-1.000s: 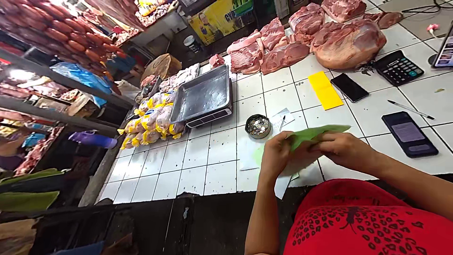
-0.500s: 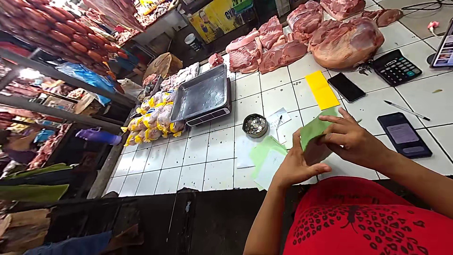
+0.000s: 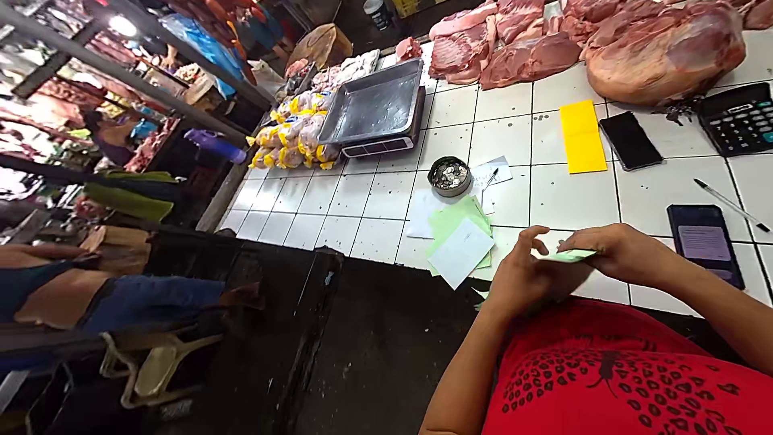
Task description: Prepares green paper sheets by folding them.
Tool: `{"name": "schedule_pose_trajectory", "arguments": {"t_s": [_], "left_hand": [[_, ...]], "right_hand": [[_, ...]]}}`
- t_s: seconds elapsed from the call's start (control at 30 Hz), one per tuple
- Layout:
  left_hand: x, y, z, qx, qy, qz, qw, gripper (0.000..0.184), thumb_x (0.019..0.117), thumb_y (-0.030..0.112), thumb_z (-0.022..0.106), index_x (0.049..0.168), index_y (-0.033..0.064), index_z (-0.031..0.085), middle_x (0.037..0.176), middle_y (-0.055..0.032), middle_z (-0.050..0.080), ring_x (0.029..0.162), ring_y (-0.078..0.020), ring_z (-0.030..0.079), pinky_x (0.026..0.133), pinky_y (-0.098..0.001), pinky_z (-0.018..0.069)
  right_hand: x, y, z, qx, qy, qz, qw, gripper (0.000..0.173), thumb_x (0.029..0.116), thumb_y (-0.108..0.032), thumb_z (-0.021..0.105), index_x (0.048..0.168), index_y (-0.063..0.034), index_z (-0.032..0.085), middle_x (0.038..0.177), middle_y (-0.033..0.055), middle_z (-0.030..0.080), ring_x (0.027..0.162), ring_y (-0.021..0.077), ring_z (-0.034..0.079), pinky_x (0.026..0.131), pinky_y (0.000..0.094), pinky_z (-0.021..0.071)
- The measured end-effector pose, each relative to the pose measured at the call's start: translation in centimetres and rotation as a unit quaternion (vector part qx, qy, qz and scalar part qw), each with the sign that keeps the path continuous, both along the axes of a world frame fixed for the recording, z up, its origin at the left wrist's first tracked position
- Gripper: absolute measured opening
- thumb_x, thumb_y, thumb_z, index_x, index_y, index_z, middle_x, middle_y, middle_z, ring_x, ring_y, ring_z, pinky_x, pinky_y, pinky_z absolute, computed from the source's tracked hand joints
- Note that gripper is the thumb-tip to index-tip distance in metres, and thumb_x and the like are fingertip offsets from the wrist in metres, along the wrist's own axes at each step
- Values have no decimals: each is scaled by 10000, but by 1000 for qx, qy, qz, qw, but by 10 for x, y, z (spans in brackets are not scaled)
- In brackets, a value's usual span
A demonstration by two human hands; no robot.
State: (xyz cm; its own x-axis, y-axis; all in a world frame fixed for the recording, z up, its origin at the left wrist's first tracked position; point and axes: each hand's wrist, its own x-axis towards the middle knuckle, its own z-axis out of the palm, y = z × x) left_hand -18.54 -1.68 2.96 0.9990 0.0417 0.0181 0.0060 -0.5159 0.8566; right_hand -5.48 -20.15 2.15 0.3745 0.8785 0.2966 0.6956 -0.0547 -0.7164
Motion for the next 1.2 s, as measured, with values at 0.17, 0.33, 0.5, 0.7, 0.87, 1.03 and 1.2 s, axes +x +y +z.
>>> {"name": "schedule_pose_trajectory", "arguments": {"t_s": [0.17,0.33,0.5,0.7,0.87,1.03,1.2], "left_hand": [[-28,22,-22,106,279,102,949,239,928,203,709,1091,33,746,1089,-179,736,1085,-335,688,967,-599,502],[-51,47,-60,113,315,279,900,290,999,249,637,1175,37,724,1164,-159,724,1124,-304,679,1005,-540,501],[-58,77,-93,160,275,385,866,382,1027,233,588,1358,44,621,1407,-196,592,1310,-348,570,1097,-514,448],[-44,129,-117,232,347,273,867,868,877,394,791,1575,93,371,1633,-193,336,1522,-386,286,1168,-659,270],[-32,150,-129,237,391,279,844,1095,771,510,855,1609,96,284,1659,-230,227,1525,-408,251,1169,-645,280],[-13,159,-124,225,412,283,837,1100,687,437,932,1550,61,364,1549,-277,375,1437,-445,373,1109,-641,368],[-4,166,-119,226,425,217,849,829,782,400,868,1456,63,521,1463,-240,513,1402,-424,429,1101,-653,356]], "right_hand": [[12,-24,-14,-10,127,-18,992,255,965,-76,568,1114,-6,763,1060,113,767,1000,95,719,949,311,562],[37,-41,-58,-249,251,-158,922,240,1049,-115,591,1218,30,680,1110,259,697,1041,360,672,969,593,484],[50,-68,-95,-329,202,-229,894,272,1055,-126,574,1221,71,660,1159,366,650,1140,534,610,981,719,409],[44,-76,-85,-312,272,-261,872,309,973,-25,655,1263,79,623,1191,362,632,1136,494,612,982,684,426],[37,-72,-69,-311,216,-287,880,280,1000,-6,595,1264,75,635,1195,384,630,1175,545,590,983,728,398],[39,-69,-65,-299,163,-332,880,267,1011,3,540,1253,56,640,1177,387,635,1161,568,592,948,752,398],[39,-41,-64,-286,180,-344,876,268,1012,8,537,1252,49,649,1177,384,637,1165,561,591,951,749,392]]}}
